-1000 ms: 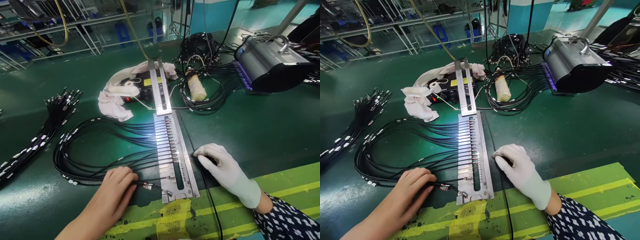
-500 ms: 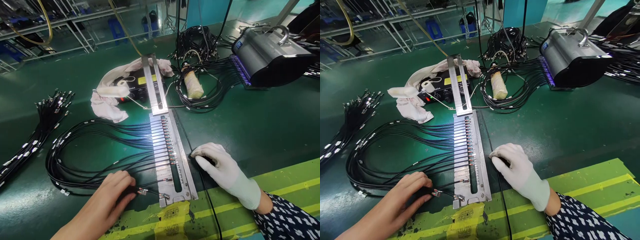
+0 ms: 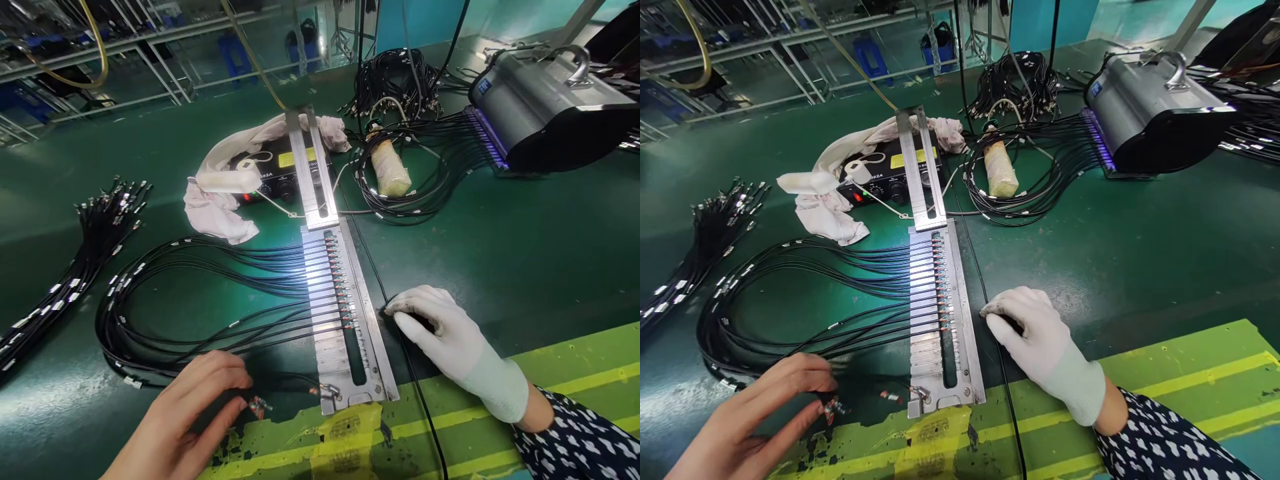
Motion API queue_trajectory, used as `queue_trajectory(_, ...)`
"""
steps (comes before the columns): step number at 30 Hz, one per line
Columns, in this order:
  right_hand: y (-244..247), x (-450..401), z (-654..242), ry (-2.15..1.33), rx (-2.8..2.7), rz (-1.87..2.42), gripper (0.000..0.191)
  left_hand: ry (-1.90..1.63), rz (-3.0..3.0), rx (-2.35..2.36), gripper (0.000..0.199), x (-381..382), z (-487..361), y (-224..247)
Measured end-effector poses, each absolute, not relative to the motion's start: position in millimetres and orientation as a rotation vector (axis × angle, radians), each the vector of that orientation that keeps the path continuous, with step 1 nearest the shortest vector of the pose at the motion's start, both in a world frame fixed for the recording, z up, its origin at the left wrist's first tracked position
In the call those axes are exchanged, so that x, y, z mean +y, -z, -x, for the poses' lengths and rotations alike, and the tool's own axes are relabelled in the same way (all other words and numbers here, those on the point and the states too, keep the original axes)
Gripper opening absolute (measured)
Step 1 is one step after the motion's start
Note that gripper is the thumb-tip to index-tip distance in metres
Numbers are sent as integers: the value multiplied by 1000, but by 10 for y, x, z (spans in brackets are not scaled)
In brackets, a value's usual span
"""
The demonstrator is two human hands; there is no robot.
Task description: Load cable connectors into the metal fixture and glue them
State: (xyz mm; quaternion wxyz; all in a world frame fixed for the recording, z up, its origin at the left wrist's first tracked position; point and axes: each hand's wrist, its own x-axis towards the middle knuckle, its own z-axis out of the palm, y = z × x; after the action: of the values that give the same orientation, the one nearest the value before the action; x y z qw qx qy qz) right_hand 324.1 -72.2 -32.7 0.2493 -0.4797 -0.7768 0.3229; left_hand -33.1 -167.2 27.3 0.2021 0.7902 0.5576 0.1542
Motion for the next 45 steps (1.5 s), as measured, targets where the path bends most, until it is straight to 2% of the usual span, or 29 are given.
queue_trajectory(5, 307, -707, -3225, -870, -2141, 1306, 15, -94, -2273, 1308, 27, -1807, 405, -335)
queue_trajectory(9, 298, -704, -3234, -848, -2142, 1317, 16, -264, -2242, 1355, 19, -1652, 150, -211)
queue_trajectory(14, 314, -761, -3302, -893, -2119, 1279, 15, -199, -2217, 1285, 21, -1427, -75, -15)
queue_trajectory(21, 274, -785, -3272, -914, -2102, 1298, 13, -160, -2123, 1383, 14, -1457, 23, -48)
queue_trajectory(25, 271, -762, -3252, -906, -2098, 1284, 12, -325, -2196, 1363, 12, -1429, -40, -47)
queue_trajectory(30, 271, -761, -3256, -895, -2113, 1280, 11, -408, -2530, 1302, 38, -1307, -146, 53)
queue_trajectory(38, 260, -751, -3239, -868, -2134, 1297, 12, -319, -2512, 1261, 56, -1281, -179, 161)
queue_trajectory(45, 263, -750, -3243, -872, -2126, 1290, 11, -213, -2518, 1240, 60, -1285, -240, 92)
